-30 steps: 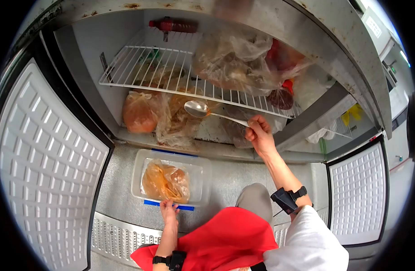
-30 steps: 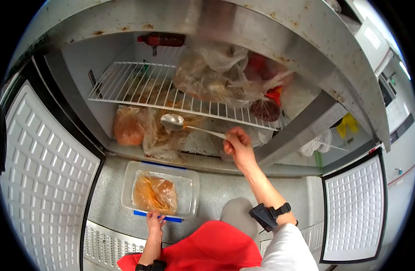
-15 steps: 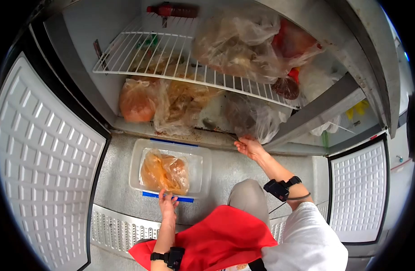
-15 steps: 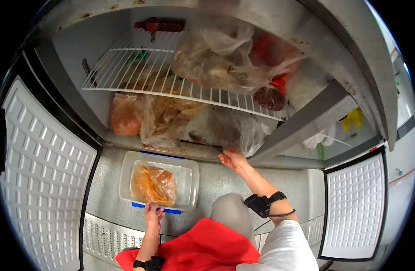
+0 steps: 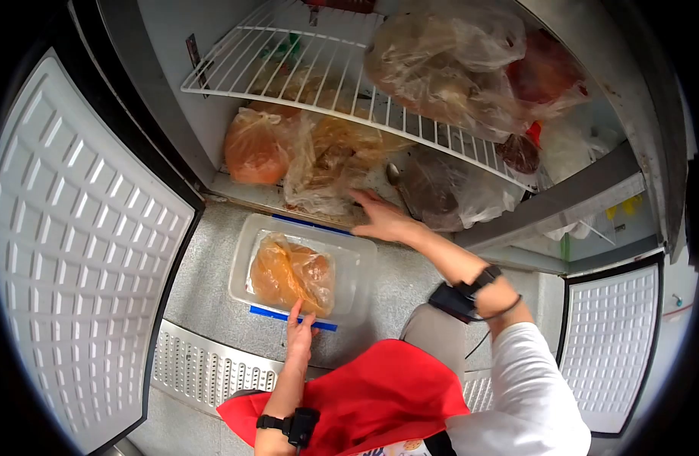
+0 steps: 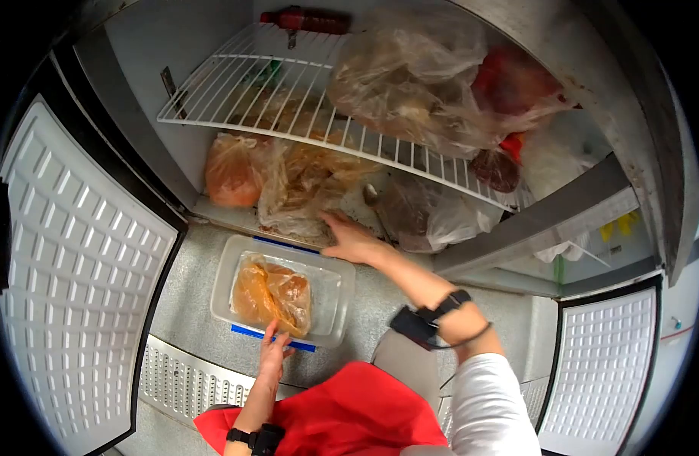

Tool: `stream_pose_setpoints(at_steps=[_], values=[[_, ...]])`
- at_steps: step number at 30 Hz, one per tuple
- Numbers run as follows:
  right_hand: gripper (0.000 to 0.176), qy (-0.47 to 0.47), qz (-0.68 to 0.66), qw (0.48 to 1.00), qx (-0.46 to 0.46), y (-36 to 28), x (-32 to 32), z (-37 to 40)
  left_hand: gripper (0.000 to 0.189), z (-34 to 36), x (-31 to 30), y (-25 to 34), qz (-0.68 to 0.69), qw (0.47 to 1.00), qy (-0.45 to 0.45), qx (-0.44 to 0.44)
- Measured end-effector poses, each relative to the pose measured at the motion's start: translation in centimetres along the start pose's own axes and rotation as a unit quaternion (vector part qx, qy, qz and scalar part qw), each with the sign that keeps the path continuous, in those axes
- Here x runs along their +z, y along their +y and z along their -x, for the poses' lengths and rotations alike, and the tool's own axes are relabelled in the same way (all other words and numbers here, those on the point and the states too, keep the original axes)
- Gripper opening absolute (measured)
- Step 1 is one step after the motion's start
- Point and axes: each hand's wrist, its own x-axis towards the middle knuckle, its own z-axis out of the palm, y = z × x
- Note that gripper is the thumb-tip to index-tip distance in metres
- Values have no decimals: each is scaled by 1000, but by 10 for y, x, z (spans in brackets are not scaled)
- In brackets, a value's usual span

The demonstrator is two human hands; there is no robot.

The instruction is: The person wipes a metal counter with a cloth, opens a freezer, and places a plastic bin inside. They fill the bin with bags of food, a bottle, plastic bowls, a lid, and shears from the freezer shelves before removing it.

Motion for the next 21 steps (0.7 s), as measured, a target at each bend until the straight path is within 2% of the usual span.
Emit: stream_pose_setpoints(at_steps=[2,5,7,8,11,13,15,17,19,21], values=[[56,-11,75,997,15,-12,22,-35,55,2,2,2,-12,1000,18,18],[46,169,298,939,-41,-8,60,-59,54,9,2,8,-9,999,36,25],[31,174,107,978,45,-11,62,-75,54,9,-2,8,14,998,49,39],[24,172,12,981,88,-16,62,-79,53,8,-3,6,32,996,56,56],[11,230,-14,972,44,-51,66,-72,52,12,6,13,65,992,67,90],[8,200,-61,977,-40,-69,73,-62,52,8,8,16,84,989,62,109],[7,143,-112,983,-31,-97,76,-47,54,15,16,30,117,984,93,100],[15,6,-190,981,48,-121,78,-30,55,20,19,38,143,976,133,101],[17,33,-218,975,-3,-126,108,-15,57,21,22,40,163,963,183,113],[18,-49,-271,960,48,-138,113,-2,58,22,19,39,174,954,199,142]])
